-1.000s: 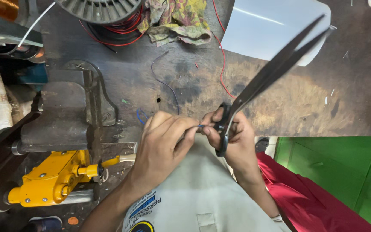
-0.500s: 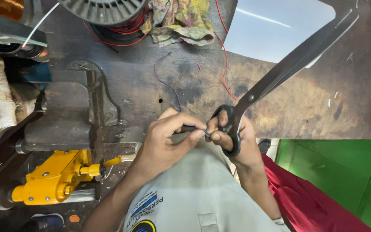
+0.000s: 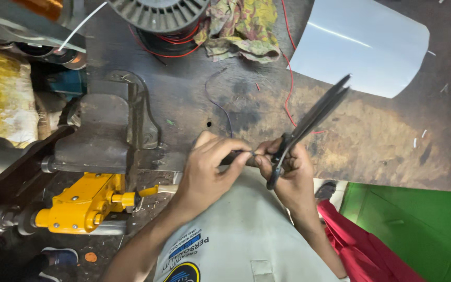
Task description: The person strips insulation from the ends of red and blue wires using scissors and pliers. They repeatedly cut the insulation and pull it off, then trim the exposed wire ends. The person works at a cluttered workbench with a vise, spools of wire, and tools visible.
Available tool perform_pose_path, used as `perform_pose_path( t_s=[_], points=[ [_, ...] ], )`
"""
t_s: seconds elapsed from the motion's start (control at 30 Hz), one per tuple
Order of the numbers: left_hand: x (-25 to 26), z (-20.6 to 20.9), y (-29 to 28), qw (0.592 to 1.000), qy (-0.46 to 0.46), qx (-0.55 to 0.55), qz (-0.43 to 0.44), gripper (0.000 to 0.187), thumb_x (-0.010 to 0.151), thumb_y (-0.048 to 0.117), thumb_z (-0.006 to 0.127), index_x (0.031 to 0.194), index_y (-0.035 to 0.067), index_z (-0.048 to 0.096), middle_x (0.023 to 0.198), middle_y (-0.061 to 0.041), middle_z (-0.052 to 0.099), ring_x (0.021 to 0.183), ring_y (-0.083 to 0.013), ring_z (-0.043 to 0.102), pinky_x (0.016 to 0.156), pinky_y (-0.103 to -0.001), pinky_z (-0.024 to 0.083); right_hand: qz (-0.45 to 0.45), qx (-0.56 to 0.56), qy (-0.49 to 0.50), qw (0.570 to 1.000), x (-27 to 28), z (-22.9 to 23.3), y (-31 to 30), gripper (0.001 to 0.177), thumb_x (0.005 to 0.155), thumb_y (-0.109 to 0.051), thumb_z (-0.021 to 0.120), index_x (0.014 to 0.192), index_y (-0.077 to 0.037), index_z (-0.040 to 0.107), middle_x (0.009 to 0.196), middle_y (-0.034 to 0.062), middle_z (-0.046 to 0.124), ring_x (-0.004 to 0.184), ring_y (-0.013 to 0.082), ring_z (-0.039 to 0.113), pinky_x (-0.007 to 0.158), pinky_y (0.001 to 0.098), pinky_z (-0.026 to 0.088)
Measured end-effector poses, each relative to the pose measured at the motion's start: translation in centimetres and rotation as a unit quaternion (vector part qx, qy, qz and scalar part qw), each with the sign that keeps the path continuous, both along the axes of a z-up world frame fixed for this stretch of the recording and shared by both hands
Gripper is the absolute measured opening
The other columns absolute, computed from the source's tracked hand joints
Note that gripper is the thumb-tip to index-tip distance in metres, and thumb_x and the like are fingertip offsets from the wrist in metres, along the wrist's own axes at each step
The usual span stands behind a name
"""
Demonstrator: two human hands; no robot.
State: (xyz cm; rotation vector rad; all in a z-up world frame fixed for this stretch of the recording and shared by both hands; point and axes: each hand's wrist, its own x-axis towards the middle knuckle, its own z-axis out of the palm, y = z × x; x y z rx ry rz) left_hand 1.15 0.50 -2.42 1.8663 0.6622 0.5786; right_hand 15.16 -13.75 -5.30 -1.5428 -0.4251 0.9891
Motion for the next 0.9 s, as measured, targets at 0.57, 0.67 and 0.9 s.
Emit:
perform_pose_path(
  t_s=[0.57,0.67,0.9],
  points=[
    [0.0,1.6,0.7,0.998,-0.001,0.048,-0.033,0.02,0.093,0.009,0.075,0.111,0.006,0.066,0.107,-0.009,0.071,0.099,-0.0294,0.064,0.088,-0.039,0.051,-0.052,0.07,0.046,0.995,0.7,2.0,0.9,0.035,0.088,0.001,0.079,0.112,-0.005,0.055,0.1,0.013,0.071,0.088,0.0157,0.068,0.079,0.0286,0.056],
    [0.0,1.6,0.6,0.998,-0.001,0.053,-0.024,0.017,0.094,0.007,0.073,0.11,0.006,0.067,0.106,-0.008,0.072,0.097,-0.0286,0.064,0.087,-0.039,0.05,-0.043,0.066,0.038,0.996,0.6,2.1,0.9,0.035,0.089,0.001,0.08,0.112,-0.005,0.054,0.099,0.0128,0.071,0.089,0.0152,0.068,0.08,0.0277,0.055],
    [0.0,2.1,0.4,0.997,0.014,0.065,-0.03,0.021,0.092,0.009,0.077,0.111,0.008,0.067,0.101,-0.006,0.072,0.094,-0.0279,0.065,0.083,-0.039,0.05,-0.06,0.068,0.039,0.995,0.9,2.4,0.6,0.034,0.09,0.0,0.08,0.112,-0.005,0.055,0.096,0.0116,0.071,0.085,0.0133,0.064,0.076,0.0261,0.051]
  ],
)
